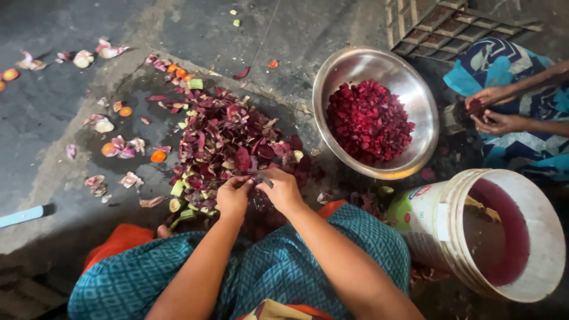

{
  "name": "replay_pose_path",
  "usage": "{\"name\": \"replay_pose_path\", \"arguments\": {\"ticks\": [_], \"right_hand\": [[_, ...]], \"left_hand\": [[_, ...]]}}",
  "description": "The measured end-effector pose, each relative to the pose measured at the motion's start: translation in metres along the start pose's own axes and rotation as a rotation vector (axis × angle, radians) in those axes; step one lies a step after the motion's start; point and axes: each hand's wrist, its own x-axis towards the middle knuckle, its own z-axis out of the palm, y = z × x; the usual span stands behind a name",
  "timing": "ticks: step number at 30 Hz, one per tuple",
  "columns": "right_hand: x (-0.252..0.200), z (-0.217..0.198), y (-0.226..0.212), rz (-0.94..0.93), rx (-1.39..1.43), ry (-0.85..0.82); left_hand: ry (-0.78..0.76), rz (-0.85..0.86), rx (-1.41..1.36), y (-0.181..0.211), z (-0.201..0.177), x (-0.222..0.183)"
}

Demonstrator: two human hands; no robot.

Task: The person sits on the floor and peels beetroots by hand, removing the outer skin and placing the peeled pieces into a metal bowl. Vegetable peels accumulate on the floor beside them.

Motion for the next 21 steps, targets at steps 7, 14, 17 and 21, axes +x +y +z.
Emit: {"name": "replay_pose_path", "arguments": {"ticks": [7,14,17,21], "right_hand": [[-0.008,-0.015,-0.023,0.259,0.045,-0.084],[-0.017,-0.025,-0.042,0.175,0.018,0.005],[-0.008,-0.021,-0.039,0.139,-0.022,0.056],[-0.003,-0.014,-0.027,0.141,-0.030,0.031]], "left_hand": [[-0.152,0.200,-0.108,0.011,-0.009,-0.029],[-0.045,0.247,0.113,0.056,-0.014,-0.068],[-0.032,0.267,0.095,0.060,-0.010,-0.061],[-0.016,0.241,0.083,0.042,-0.005,-0.047]]}}
